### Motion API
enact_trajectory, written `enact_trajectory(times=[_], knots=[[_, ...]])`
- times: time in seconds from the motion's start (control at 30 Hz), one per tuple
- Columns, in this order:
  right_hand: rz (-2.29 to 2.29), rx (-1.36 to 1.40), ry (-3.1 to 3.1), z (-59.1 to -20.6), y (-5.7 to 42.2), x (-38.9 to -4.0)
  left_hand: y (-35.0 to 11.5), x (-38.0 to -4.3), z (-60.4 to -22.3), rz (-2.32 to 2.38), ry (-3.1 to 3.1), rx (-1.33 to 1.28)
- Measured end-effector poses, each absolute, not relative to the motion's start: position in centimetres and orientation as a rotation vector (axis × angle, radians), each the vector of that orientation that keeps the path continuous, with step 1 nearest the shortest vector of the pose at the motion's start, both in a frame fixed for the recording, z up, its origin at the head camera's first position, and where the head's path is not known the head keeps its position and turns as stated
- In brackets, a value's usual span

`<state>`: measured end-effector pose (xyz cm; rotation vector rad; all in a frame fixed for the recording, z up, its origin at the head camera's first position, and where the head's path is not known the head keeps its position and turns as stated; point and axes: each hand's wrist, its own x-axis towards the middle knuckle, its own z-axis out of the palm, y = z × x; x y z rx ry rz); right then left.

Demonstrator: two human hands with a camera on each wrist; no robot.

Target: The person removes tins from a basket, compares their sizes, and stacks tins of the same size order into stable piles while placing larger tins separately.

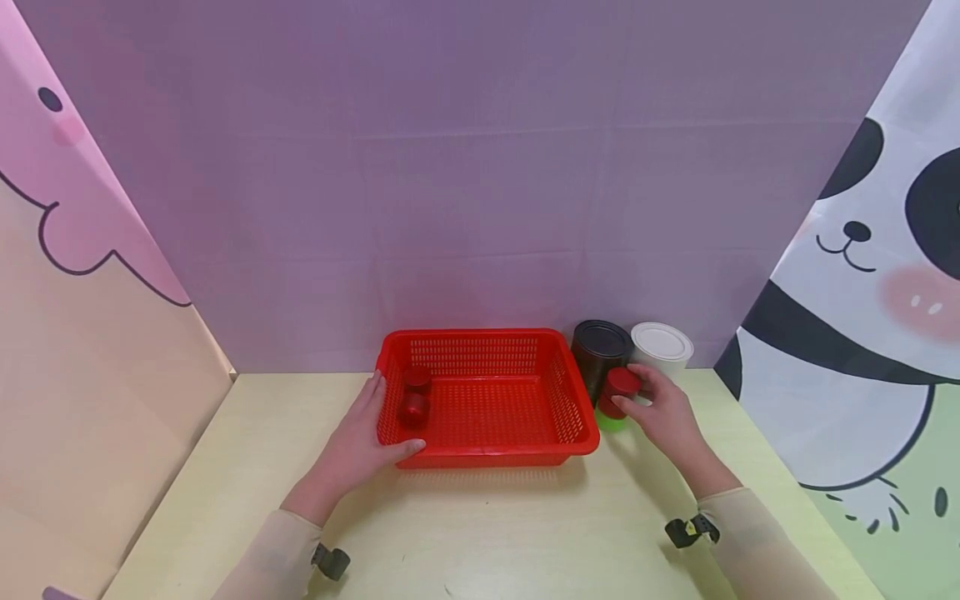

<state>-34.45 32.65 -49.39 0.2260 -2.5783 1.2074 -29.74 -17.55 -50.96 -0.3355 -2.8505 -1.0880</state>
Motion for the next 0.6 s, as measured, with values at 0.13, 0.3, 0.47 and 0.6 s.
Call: enact_trajectory(times=[0.13,0.3,0.47,0.6], knots=[[1.211,0.215,-2.568,-49.72,32.65,-34.57,-17.57,-29.72,-50.94,-1.09,-2.848,-0.342],[1.207,0.223,-2.561,-49.88,32.73,-34.65,-17.55,-29.75,-51.01,-1.085,-2.848,-0.342],[1.221,0.221,-2.559,-49.9,32.75,-34.63,-17.51,-29.79,-51.09,-1.088,-2.845,-0.337],[1.216,0.211,-2.573,-49.86,32.74,-34.64,-17.51,-29.73,-51.02,-1.093,-2.845,-0.336]])
